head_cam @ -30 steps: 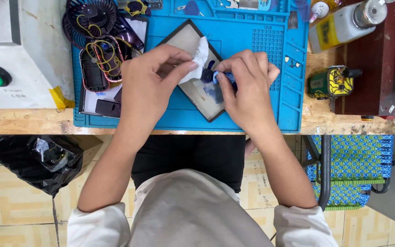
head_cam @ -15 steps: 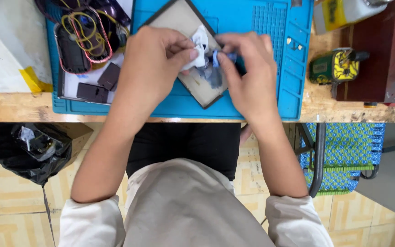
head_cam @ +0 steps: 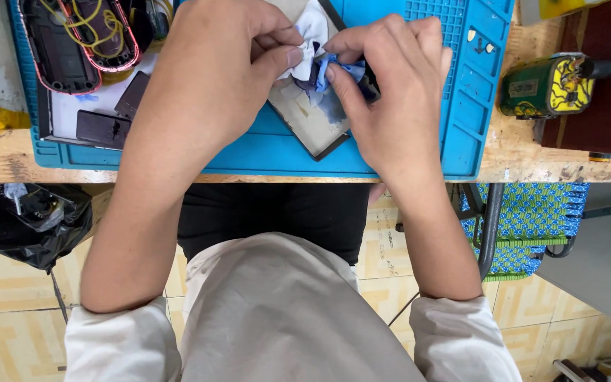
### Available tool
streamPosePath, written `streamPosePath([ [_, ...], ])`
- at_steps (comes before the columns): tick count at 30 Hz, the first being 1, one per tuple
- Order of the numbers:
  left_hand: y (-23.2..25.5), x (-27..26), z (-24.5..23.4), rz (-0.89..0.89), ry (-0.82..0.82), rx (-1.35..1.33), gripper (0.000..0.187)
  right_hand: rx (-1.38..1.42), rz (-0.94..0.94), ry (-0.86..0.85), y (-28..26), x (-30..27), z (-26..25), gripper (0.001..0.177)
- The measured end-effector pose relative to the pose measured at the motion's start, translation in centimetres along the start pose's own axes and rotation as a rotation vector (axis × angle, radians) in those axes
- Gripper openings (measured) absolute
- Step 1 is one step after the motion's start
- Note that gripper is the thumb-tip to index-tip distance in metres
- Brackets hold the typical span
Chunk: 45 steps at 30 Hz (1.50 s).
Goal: Cleaning a small electronic screen and applying a component on a workbench
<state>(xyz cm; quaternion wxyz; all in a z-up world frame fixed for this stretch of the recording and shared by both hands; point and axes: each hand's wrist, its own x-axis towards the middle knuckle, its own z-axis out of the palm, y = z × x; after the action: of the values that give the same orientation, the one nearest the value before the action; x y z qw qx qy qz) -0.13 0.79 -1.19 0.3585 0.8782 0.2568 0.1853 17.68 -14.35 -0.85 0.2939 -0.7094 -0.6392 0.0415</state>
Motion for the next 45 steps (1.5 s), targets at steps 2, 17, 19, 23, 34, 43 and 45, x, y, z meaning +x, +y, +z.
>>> streamPosePath([
  [2, 0.0, -0.1, 0.1, 0.01, 0.003, -0.026, 0.007, -0.019, 0.007, -0.01, 0.3, -0.1, -0.1, 0.023],
  [17, 0.8, -0.1, -0.8, 0.014, -0.042, -0.059, 0.002, -0.044, 0.059, -0.014, 0.0, -0.2, -0.3, 0.032],
  [19, 1.2, -0.1, -1.1, -0.013, -0.057, -0.069, 0.002, -0.038, 0.05, -0.005, 0.1, -0.1, 0.1, 0.032],
  [23, 1.0, -0.2, -1.1, -0.032, -0.064, -0.046, 0.008, -0.008, 0.098, 0.057, -0.1, 0.0, 0.6, 0.027],
  [34, 1.3, -0.1, -1.4, -0.031, -0.075, -0.048, 0.009, -0.016, 0.074, -0.059, 0.0, 0.7, -0.2, 0.028],
  [43, 1.6, 0.0, -1.5, -0.018, -0.089, -0.052, 0.007, 0.024, 0.163, -0.041, -0.7, 0.6, 0.4, 0.023],
  [45, 1.7, 0.0, -1.5, -0.026, -0.09, -0.052, 0.006, 0.068, 0.196, -0.01, -0.6, 0.2, 0.8, 0.023],
])
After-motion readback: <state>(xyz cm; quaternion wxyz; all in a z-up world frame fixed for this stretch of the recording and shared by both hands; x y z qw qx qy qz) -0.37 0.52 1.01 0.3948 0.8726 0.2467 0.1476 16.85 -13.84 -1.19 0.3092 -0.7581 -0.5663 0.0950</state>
